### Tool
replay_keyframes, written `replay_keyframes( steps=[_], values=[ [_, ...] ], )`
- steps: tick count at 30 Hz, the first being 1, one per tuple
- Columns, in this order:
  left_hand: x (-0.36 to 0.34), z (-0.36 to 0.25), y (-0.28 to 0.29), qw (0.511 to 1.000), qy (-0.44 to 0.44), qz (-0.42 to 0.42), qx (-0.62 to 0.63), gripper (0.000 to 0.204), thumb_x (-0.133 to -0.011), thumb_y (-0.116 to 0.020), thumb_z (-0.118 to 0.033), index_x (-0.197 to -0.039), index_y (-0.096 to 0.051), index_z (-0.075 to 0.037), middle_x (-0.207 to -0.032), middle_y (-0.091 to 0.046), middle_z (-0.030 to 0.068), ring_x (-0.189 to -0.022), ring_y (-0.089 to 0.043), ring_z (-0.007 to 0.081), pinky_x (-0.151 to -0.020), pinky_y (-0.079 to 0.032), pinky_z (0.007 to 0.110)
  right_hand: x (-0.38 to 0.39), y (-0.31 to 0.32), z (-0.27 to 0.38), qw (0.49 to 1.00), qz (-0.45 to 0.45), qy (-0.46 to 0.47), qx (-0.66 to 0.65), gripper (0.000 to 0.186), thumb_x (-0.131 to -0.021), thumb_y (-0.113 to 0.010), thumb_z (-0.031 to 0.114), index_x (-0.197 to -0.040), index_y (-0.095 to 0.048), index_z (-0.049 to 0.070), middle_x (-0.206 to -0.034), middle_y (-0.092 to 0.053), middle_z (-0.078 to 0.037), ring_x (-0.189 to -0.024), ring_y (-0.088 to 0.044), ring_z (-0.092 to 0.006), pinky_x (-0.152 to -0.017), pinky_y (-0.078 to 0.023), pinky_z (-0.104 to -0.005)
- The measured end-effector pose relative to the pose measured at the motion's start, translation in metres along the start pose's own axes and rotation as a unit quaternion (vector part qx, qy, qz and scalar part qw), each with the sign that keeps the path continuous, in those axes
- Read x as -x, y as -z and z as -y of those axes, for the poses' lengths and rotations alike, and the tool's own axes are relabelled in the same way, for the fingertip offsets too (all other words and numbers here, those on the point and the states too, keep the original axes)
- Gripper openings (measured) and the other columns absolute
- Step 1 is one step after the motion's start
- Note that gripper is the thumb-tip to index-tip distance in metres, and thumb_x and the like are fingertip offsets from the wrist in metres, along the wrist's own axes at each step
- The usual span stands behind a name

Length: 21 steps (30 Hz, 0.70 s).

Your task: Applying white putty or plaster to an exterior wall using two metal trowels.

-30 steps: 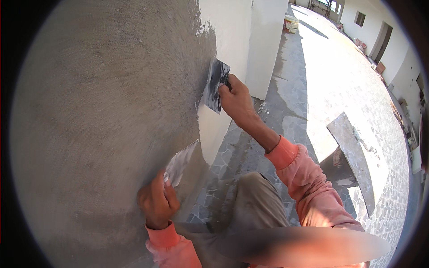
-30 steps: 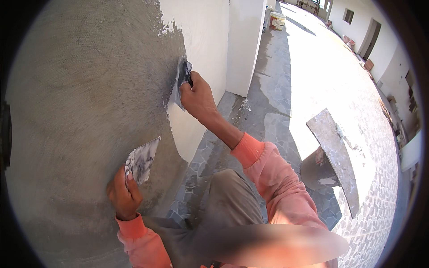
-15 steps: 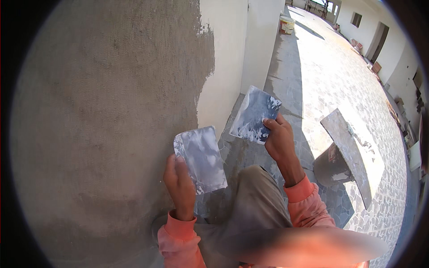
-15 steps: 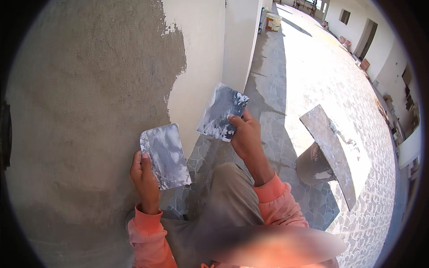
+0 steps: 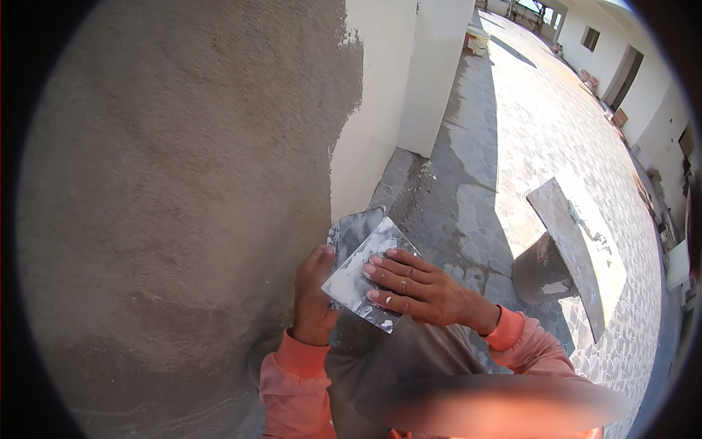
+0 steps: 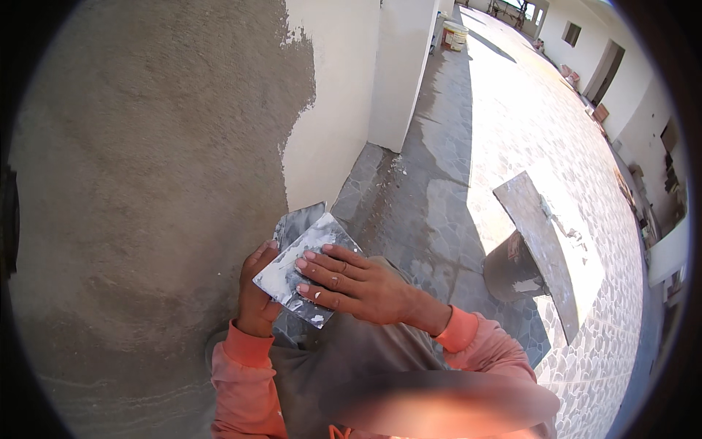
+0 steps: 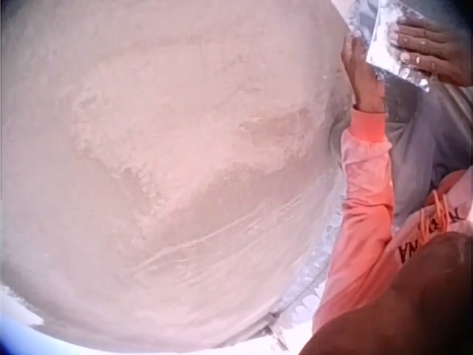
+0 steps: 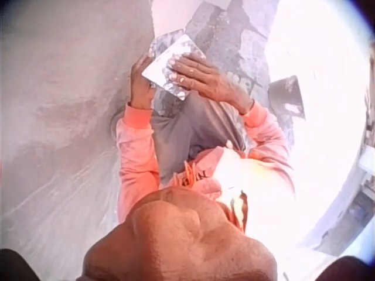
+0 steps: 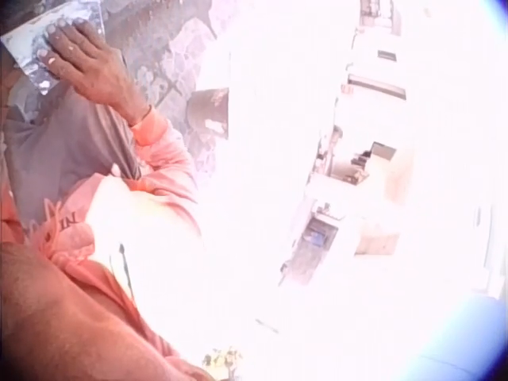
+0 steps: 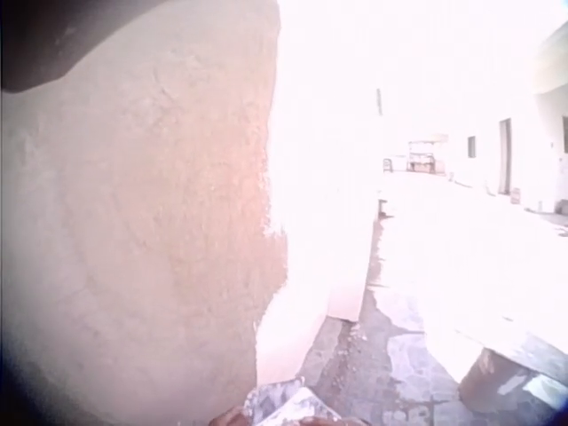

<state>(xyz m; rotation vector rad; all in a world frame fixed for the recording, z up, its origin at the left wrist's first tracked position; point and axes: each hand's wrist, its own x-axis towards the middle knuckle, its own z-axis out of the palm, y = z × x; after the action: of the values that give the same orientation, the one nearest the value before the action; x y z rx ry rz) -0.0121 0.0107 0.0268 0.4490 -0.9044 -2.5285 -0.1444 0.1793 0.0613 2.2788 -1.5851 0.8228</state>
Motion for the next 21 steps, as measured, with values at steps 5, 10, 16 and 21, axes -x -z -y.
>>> replay_keyframes(
  steps=[5, 10, 16, 21],
  values=[
    [-0.006, 0.004, 0.003, 0.992, -0.035, -0.064, -0.102, 0.021, -0.096, -0.051, -0.017, -0.104, -0.06, 0.0, -0.096, -0.065, 0.0059, -0.086, -0.064, 0.0148, -0.077, -0.051, 0.028, 0.04, 0.005, -0.015, 0.998, 0.015, -0.064, 0.016, 0.052, -0.082, -0.054, 0.003, -0.133, -0.048, 0.008, -0.144, -0.042, -0.014, -0.134, -0.041, -0.0285, -0.112, -0.032, -0.0437],
    [0.002, -0.012, -0.01, 0.964, -0.08, -0.114, -0.226, 0.021, -0.097, -0.05, -0.017, -0.104, -0.06, 0.0, -0.095, -0.065, 0.0029, -0.084, -0.06, 0.0095, -0.078, -0.046, 0.025, 0.1, 0.01, -0.029, 0.968, 0.03, -0.248, -0.002, 0.06, -0.076, -0.047, -0.012, -0.134, -0.046, 0.005, -0.142, -0.043, -0.015, -0.133, -0.041, -0.0303, -0.11, -0.035, -0.0412],
    [0.004, -0.012, -0.011, 0.891, -0.13, -0.076, -0.427, 0.026, -0.098, -0.046, -0.02, -0.103, -0.058, 0.002, -0.08, -0.054, -0.0022, -0.074, -0.043, 0.0044, -0.067, -0.038, 0.024, 0.13, -0.028, -0.057, 0.842, -0.188, -0.496, -0.1, 0.035, -0.093, -0.044, 0.002, -0.127, -0.05, 0.002, -0.098, -0.062, -0.012, -0.078, -0.054, -0.0204, -0.075, -0.044, -0.0288],
    [0.021, -0.041, -0.018, 0.876, -0.177, -0.071, -0.443, 0.023, -0.098, -0.047, -0.015, -0.108, -0.058, 0.002, -0.085, -0.056, -0.0023, -0.075, -0.043, 0.0038, -0.068, -0.038, 0.022, 0.116, -0.09, -0.131, 0.713, -0.325, -0.563, -0.264, 0.027, -0.093, -0.047, 0.003, -0.119, -0.056, 0.002, -0.098, -0.062, -0.002, -0.08, -0.052, -0.0095, -0.073, -0.043, -0.0252]
  ],
)
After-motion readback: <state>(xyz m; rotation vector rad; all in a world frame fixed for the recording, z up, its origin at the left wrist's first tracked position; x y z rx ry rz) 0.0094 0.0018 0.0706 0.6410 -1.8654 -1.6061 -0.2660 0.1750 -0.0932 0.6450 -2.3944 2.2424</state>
